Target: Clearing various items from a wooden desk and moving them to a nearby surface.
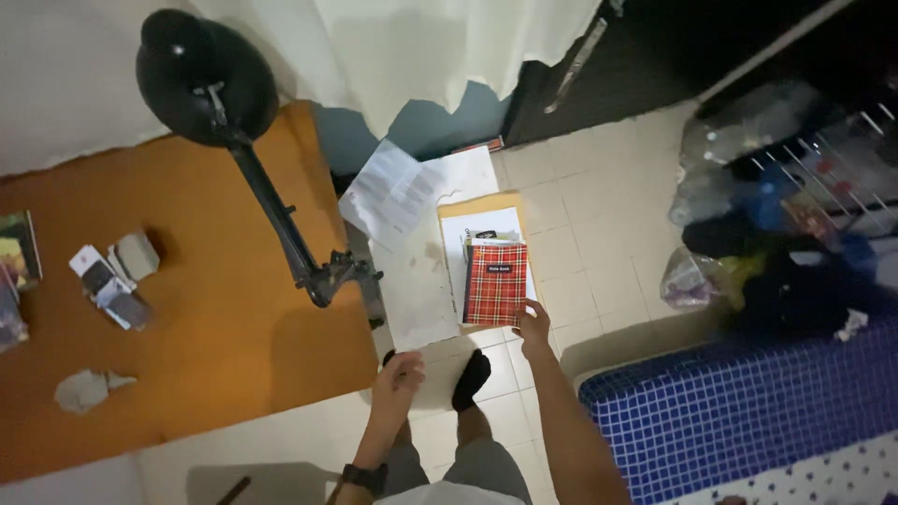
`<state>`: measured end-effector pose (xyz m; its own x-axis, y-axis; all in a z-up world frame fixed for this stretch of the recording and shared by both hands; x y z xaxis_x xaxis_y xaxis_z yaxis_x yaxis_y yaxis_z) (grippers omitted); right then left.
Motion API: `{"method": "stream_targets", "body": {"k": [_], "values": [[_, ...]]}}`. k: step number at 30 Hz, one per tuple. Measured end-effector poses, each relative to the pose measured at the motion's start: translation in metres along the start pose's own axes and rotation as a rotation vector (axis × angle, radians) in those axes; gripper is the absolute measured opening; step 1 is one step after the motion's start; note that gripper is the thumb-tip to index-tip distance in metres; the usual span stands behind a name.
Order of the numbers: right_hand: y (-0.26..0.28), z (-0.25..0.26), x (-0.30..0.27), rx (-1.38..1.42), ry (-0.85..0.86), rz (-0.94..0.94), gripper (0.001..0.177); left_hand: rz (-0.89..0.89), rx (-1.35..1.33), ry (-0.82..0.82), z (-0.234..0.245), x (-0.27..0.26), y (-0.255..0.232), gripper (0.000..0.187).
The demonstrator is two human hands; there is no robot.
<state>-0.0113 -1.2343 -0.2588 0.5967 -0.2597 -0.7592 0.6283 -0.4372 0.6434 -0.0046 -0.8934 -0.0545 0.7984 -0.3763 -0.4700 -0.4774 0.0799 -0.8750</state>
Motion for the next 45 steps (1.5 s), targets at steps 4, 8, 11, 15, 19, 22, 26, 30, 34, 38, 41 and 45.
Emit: {"method": "stream_targets", "body": {"k": [4,8,11,15,19,22,26,30,34,38,41,45], "values": [[-0.003,-0.002,0.014,-0.069,-0.003,-0.046,0.034,0.060,0.134,-0.019,-0.015,-0.012,0.009,0.026],[-0.028,0.011,0.039,-0.135,0.025,-0.039,0.052,-0.067,0.015,-0.044,-0.019,-0.020,0.027,0.028],[-0.011,0.007,0.015,-0.323,0.022,0.017,0.062,-0.070,-0.002,-0.044,-0.021,-0.027,0.007,0.026],[-0.011,0.007,-0.012,-0.654,0.051,0.266,0.056,-0.089,0.120,-0.108,-0.013,-0.042,-0.006,0.024],[-0.002,-0.025,-0.089,-0.634,0.117,0.500,0.037,-0.066,0.128,-0.148,0.008,-0.069,-0.006,0.024],[-0.010,-0.079,-0.147,-0.527,0.404,0.638,0.022,-0.280,0.057,-0.213,0.040,-0.098,-0.003,0.025],[-0.007,-0.183,-0.261,-0.574,0.620,0.569,0.020,-0.330,0.035,-0.238,0.096,-0.152,0.006,0.021],[-0.022,-0.288,-0.359,-0.890,0.600,0.461,0.018,-0.286,-0.066,-0.304,0.165,-0.229,0.013,0.020],[-0.059,-0.380,-0.417,-0.988,0.664,0.496,0.020,-0.338,-0.114,-0.421,0.242,-0.309,0.016,0.023],[-0.078,-0.470,-0.476,-1.047,0.869,0.555,0.026,-0.225,-0.133,-0.572,0.316,-0.365,0.068,0.025],[-0.088,-0.519,-0.501,-1.136,0.958,0.546,0.027,-0.293,-0.224,-0.651,0.356,-0.395,0.083,0.029],[-0.101,-0.574,-0.512,-1.219,1.021,0.523,0.029,-0.139,-0.310,-0.732,0.397,-0.427,0.071,0.032]]}}
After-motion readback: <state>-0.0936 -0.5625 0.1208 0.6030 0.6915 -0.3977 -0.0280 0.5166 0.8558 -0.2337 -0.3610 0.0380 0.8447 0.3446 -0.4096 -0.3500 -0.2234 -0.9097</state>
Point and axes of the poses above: each hand's wrist, its own x-axis towards the middle knuckle, its own z-axis out of the back of the hand, y = z × x, the point moved 6 cm from there along x, towards the middle knuckle, and after that the axes turned 13 degrees about y, right-handed, at the moved point
